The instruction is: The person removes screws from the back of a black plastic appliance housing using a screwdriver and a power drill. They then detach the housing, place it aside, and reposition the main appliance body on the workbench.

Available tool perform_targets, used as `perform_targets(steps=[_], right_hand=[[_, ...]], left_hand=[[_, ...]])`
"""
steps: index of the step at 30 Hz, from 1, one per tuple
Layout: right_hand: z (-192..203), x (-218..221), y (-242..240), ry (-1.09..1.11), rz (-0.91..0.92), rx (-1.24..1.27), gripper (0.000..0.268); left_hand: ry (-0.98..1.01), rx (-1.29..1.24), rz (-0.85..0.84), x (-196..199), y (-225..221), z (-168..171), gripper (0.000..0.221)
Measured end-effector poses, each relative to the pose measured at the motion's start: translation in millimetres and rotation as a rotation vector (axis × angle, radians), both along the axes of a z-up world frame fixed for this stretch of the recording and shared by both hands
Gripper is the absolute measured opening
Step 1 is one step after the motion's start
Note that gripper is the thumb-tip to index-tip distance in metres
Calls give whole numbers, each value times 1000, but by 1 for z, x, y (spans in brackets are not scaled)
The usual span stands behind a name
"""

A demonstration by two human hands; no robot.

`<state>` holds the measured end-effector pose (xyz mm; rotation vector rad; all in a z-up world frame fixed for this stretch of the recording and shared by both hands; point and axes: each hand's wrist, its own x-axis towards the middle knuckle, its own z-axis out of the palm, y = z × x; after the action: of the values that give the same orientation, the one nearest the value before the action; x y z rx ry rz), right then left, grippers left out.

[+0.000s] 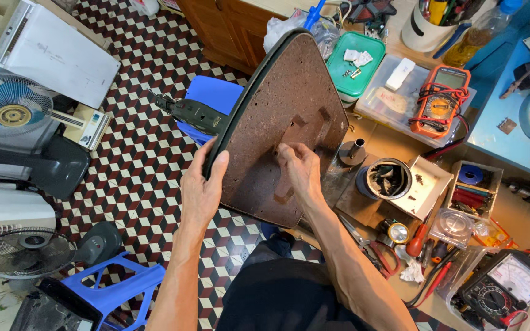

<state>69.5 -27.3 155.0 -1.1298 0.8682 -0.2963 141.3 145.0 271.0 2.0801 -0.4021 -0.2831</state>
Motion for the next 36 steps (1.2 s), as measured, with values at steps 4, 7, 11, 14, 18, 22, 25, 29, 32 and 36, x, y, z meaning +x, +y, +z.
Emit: perform_targets(steps=[4, 7, 11, 14, 18, 22, 25, 29, 32, 36], right_hand=[[50, 20, -8, -92, -49, -223, 31], [76, 41, -11, -187, -43, -347, 29], [79, 44, 11, -225, -210, -524, 20], [50, 5, 25, -211, -173, -407, 19], [-13, -68, 15, -39, -241, -158, 22], [-83, -165, 2, 268, -342, -634, 21], [-125, -238, 0, 484, -420, -577, 33], [-161, -317, -7, 796, -653, -193, 31], [-179, -358, -25, 991, -597, -269, 33], [-205, -371, -55, 906, -551, -618, 30]], left_hand=[[-71, 65, -31, 17, -17, 7, 53], [23, 247, -14, 28, -23, 6, 52], [-300, 131, -157, 34, -25, 5, 44], [-185, 134, -190, 31, -27, 7, 43], [-192, 93, -246, 29, -39, 18, 50], [-306, 73, -357, 30, -54, 28, 52], [-328, 123, -380, 28, -67, 30, 51], [-521, 113, -464, 27, -79, 22, 41], [-716, 200, -557, 28, -80, 15, 31], [-574, 177, -438, 24, -81, 7, 36]])
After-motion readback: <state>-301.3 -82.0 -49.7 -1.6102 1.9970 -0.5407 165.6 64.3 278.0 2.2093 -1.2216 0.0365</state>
